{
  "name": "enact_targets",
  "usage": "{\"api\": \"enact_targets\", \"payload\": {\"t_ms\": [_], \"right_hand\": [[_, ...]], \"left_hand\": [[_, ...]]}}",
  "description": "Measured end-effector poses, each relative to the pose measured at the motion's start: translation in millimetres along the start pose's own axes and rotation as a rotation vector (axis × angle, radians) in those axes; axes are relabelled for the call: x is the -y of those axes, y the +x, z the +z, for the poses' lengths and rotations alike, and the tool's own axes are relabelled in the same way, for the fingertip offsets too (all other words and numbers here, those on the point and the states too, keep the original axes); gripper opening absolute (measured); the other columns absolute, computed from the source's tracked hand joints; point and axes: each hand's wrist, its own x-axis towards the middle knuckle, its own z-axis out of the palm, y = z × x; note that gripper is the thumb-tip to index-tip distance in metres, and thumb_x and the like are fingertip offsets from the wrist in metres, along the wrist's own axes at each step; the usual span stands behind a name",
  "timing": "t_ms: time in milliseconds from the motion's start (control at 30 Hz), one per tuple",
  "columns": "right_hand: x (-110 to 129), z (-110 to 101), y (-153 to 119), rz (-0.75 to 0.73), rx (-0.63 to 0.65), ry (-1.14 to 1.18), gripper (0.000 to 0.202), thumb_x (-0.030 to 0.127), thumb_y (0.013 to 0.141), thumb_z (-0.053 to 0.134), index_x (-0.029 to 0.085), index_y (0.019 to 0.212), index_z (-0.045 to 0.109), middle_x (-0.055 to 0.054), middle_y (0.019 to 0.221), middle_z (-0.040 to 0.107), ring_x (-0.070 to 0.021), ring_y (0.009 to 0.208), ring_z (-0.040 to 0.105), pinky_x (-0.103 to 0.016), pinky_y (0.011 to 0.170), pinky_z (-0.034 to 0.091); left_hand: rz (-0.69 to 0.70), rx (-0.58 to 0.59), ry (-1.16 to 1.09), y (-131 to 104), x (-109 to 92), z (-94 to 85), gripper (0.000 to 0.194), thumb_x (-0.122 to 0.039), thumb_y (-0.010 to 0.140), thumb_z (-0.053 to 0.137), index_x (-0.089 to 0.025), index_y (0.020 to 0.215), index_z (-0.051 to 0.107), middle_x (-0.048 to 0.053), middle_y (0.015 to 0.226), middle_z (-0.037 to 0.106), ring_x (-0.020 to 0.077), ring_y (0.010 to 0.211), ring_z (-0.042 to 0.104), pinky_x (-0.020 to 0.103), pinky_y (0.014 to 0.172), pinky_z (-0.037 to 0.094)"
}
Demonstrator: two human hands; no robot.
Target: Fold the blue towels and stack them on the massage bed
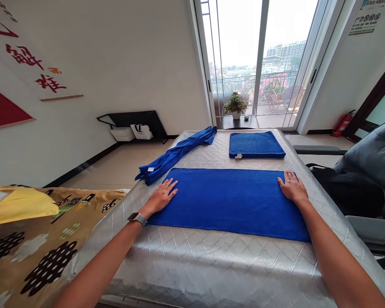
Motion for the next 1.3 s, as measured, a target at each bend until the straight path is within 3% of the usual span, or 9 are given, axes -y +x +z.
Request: {"api": "enact_targets", "payload": {"t_ms": [200, 300, 433, 633, 700, 767, 900, 1200, 1300], "right_hand": [[-7, 2, 2, 0.003, 0.0, -0.023, 0.078, 0.053, 0.103, 0.013, 0.004, 0.163, 0.024, -0.013, 0.17, 0.023, -0.0261, 0.157, 0.019, -0.047, 0.129, 0.015], [11, -10, -5, 0.021, -0.018, -0.094, 0.071, 0.042, 0.104, 0.016, 0.002, 0.161, 0.03, -0.016, 0.168, 0.026, -0.0285, 0.157, 0.022, -0.05, 0.128, 0.016], [99, -29, -36, -0.095, -0.072, -0.141, 0.065, 0.03, 0.103, 0.019, 0.0, 0.158, 0.036, -0.018, 0.166, 0.032, -0.0296, 0.156, 0.024, -0.049, 0.128, 0.015], [289, -23, -118, -0.537, 0.042, 0.103, 0.077, 0.055, 0.105, 0.019, 0.007, 0.164, 0.023, -0.012, 0.17, 0.017, -0.0232, 0.159, 0.014, -0.043, 0.129, 0.01], [322, -15, -140, -0.603, 0.101, 0.172, 0.08, 0.059, 0.104, 0.018, 0.006, 0.164, 0.023, -0.013, 0.17, 0.015, -0.0243, 0.159, 0.013, -0.045, 0.129, 0.011], [329, -9, -154, -0.652, 0.142, 0.218, 0.082, 0.062, 0.103, 0.019, 0.008, 0.164, 0.023, -0.013, 0.17, 0.014, -0.0262, 0.159, 0.012, -0.047, 0.129, 0.011], [276, -4, -162, -0.631, 0.135, 0.215, 0.083, 0.067, 0.102, 0.019, 0.012, 0.165, 0.023, -0.012, 0.17, 0.014, -0.027, 0.159, 0.012, -0.049, 0.129, 0.01], [19, -2, -143, -0.105, 0.058, -0.05, 0.084, 0.064, 0.099, 0.016, 0.012, 0.165, 0.021, -0.009, 0.172, 0.017, -0.0247, 0.159, 0.013, -0.048, 0.129, 0.014], [-41, 0, -141, -0.034, 0.056, -0.08, 0.084, 0.059, 0.098, 0.015, 0.007, 0.164, 0.021, -0.011, 0.171, 0.019, -0.0252, 0.159, 0.015, -0.049, 0.129, 0.017]], "left_hand": [[-0.071, 0.02, -0.023, -26, -7, -3.0, 0.061, -0.054, 0.107, 0.028, -0.026, 0.161, 0.035, 0.007, 0.17, 0.027, 0.0255, 0.157, 0.022, 0.049, 0.129, 0.016], [-0.082, 0.015, -0.049, -24, -11, -5.1, 0.061, -0.053, 0.107, 0.028, -0.025, 0.161, 0.037, 0.007, 0.169, 0.028, 0.0252, 0.157, 0.023, 0.049, 0.129, 0.016], [-0.073, -0.002, -0.066, -23, -11, -5.2, 0.061, -0.054, 0.107, 0.03, -0.026, 0.16, 0.039, 0.007, 0.168, 0.03, 0.0257, 0.157, 0.025, 0.049, 0.129, 0.017], [-0.064, -0.003, -0.055, -24, -13, -8.7, 0.061, -0.052, 0.107, 0.03, -0.024, 0.16, 0.039, 0.007, 0.168, 0.032, 0.026, 0.156, 0.026, 0.048, 0.128, 0.02], [-0.064, -0.001, -0.044, -24, -13, -9.3, 0.06, -0.051, 0.107, 0.03, -0.024, 0.16, 0.039, 0.007, 0.168, 0.031, 0.0258, 0.156, 0.027, 0.048, 0.128, 0.02], [-0.064, -0.006, -0.03, -24, -12, -8.4, 0.059, -0.05, 0.106, 0.031, -0.025, 0.16, 0.039, 0.007, 0.168, 0.031, 0.0262, 0.156, 0.027, 0.048, 0.128, 0.02], [-0.045, -0.033, -0.02, -23, -8, -4.0, 0.059, -0.049, 0.106, 0.032, -0.025, 0.159, 0.04, 0.007, 0.167, 0.033, 0.0271, 0.155, 0.029, 0.05, 0.128, 0.022], [-0.044, -0.012, -0.011, -20, -3, 0.2, 0.061, -0.052, 0.106, 0.029, -0.027, 0.161, 0.037, 0.006, 0.168, 0.031, 0.0259, 0.156, 0.027, 0.048, 0.128, 0.02], [-0.057, 0.002, -0.012, -21, -1, 1.2, 0.061, -0.053, 0.106, 0.029, -0.028, 0.161, 0.036, 0.006, 0.169, 0.029, 0.0258, 0.157, 0.025, 0.049, 0.128, 0.019]]}}
